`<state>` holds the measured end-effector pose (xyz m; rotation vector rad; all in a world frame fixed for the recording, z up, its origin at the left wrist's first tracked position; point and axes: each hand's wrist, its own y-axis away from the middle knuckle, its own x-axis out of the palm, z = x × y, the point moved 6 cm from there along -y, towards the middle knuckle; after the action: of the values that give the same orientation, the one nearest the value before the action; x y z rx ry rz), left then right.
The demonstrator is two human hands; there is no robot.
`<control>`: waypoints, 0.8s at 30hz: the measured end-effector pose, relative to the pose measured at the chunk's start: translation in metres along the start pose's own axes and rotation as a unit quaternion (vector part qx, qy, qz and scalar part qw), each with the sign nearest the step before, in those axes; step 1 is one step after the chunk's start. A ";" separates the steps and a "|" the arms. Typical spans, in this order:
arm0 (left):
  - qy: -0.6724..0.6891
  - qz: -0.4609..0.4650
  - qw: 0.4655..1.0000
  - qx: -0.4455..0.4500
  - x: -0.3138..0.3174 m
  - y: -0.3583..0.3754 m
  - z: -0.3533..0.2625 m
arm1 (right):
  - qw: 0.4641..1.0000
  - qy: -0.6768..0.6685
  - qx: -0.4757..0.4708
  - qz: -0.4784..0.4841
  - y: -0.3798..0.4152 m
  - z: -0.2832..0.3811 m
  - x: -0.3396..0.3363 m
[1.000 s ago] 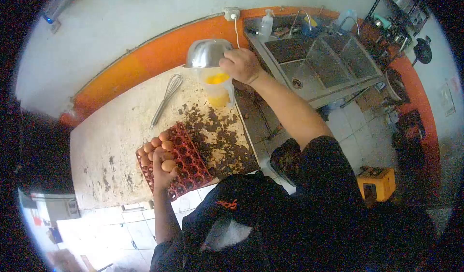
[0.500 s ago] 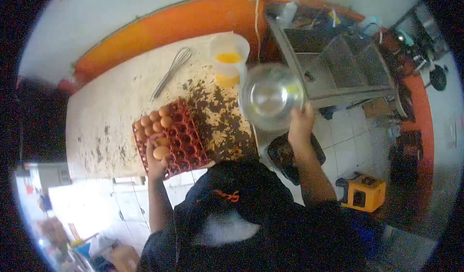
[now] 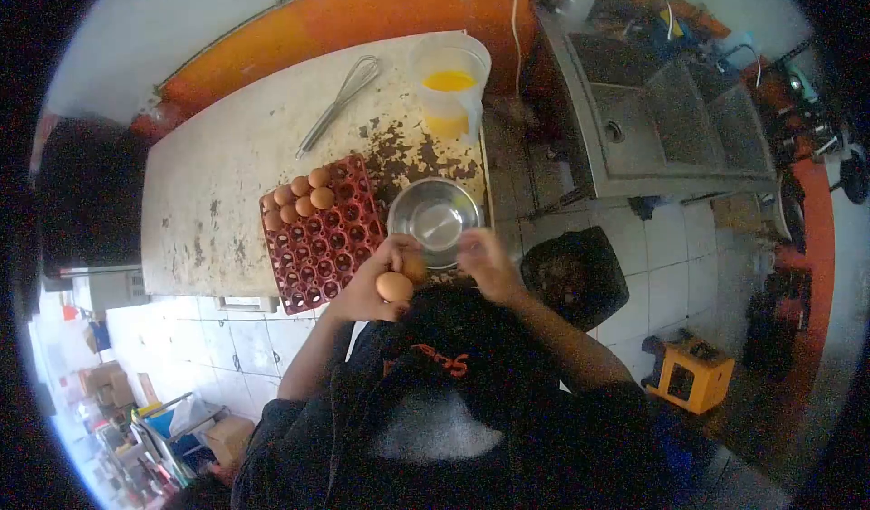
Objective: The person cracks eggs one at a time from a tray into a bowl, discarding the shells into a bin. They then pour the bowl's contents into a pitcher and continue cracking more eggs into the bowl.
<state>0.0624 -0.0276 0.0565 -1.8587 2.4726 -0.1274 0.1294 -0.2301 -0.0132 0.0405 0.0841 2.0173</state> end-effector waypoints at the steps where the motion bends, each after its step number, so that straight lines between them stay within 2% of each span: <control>1: -0.062 0.030 0.997 -0.020 0.009 -0.007 -0.004 | 0.979 -0.162 0.100 0.072 0.004 0.012 0.023; 2: -0.059 0.038 0.997 -0.021 0.016 -0.014 -0.006 | 0.918 -0.318 0.193 0.140 0.010 0.017 0.045; 3: -0.093 0.057 0.994 -0.001 0.026 -0.021 -0.009 | 0.918 -0.320 0.193 0.131 0.010 0.010 0.049; 4: -0.126 0.076 0.989 0.020 0.035 -0.026 -0.012 | 0.927 -0.312 0.149 0.146 0.008 0.005 0.054; 5: -0.127 0.073 0.989 0.001 0.040 -0.029 -0.013 | 0.934 -0.301 0.104 0.163 0.007 0.002 0.053; 6: -0.124 0.077 0.989 0.001 0.045 -0.029 -0.008 | 0.934 -0.302 0.105 0.159 0.008 -0.001 0.046; 8: -0.099 0.055 0.993 0.010 0.048 -0.023 0.003 | 0.920 -0.296 0.200 0.159 0.021 -0.017 0.035; 9: -0.055 0.044 0.997 -0.025 0.050 -0.017 0.006 | 0.920 -0.299 0.200 0.156 0.021 -0.017 0.023; 10: -0.054 0.048 0.997 -0.028 0.050 -0.009 0.014 | 0.920 -0.279 0.242 0.127 0.022 -0.021 0.005; 11: 0.021 0.012 0.998 -0.055 0.045 0.000 0.032 | 0.918 -0.258 0.283 0.099 0.021 -0.027 -0.009; 12: 0.095 -0.025 0.992 -0.082 0.041 0.007 0.044 | 0.918 -0.261 0.284 0.096 0.015 -0.030 -0.015; 13: 0.173 -0.035 0.979 -0.105 0.041 0.008 0.037 | 0.935 -0.207 0.287 -0.005 0.006 -0.042 -0.034; 14: 0.172 -0.035 0.979 -0.107 0.041 0.010 0.038 | 0.940 -0.150 0.287 -0.104 -0.002 -0.053 -0.052; 15: 0.180 -0.035 0.975 -0.124 0.041 0.014 0.041 | 0.939 -0.152 0.289 -0.103 -0.010 -0.078 -0.060; 16: 0.189 -0.035 0.971 -0.141 0.042 0.017 0.044 | 0.985 0.008 0.130 -0.112 -0.027 -0.093 -0.077; 17: 0.186 -0.044 0.974 -0.124 0.041 0.016 0.044 | 0.979 0.168 -0.038 -0.114 -0.037 -0.090 -0.081; 18: 0.184 -0.047 0.974 -0.127 0.041 0.015 0.046 | 0.980 0.164 -0.037 -0.111 -0.044 -0.088 -0.081; 20: 0.210 -0.139 0.954 -0.163 0.032 0.017 0.059 | 0.951 0.246 -0.133 -0.128 -0.054 -0.061 -0.078; 22: 0.226 -0.177 0.946 -0.148 0.026 0.011 0.066 | 0.949 0.244 -0.159 -0.122 -0.062 -0.050 -0.073; 23: 0.202 -0.209 0.941 -0.173 0.025 0.005 0.064 | 0.945 0.241 -0.188 -0.113 -0.068 -0.046 -0.064; 24: 0.176 -0.250 0.932 -0.194 0.021 0.002 0.062 | 0.955 0.233 -0.155 -0.095 -0.077 -0.058 -0.057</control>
<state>0.0600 -0.0494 -0.0054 -2.8397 2.2761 0.0191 0.2198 -0.2510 -0.0765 -0.6225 0.0644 1.7903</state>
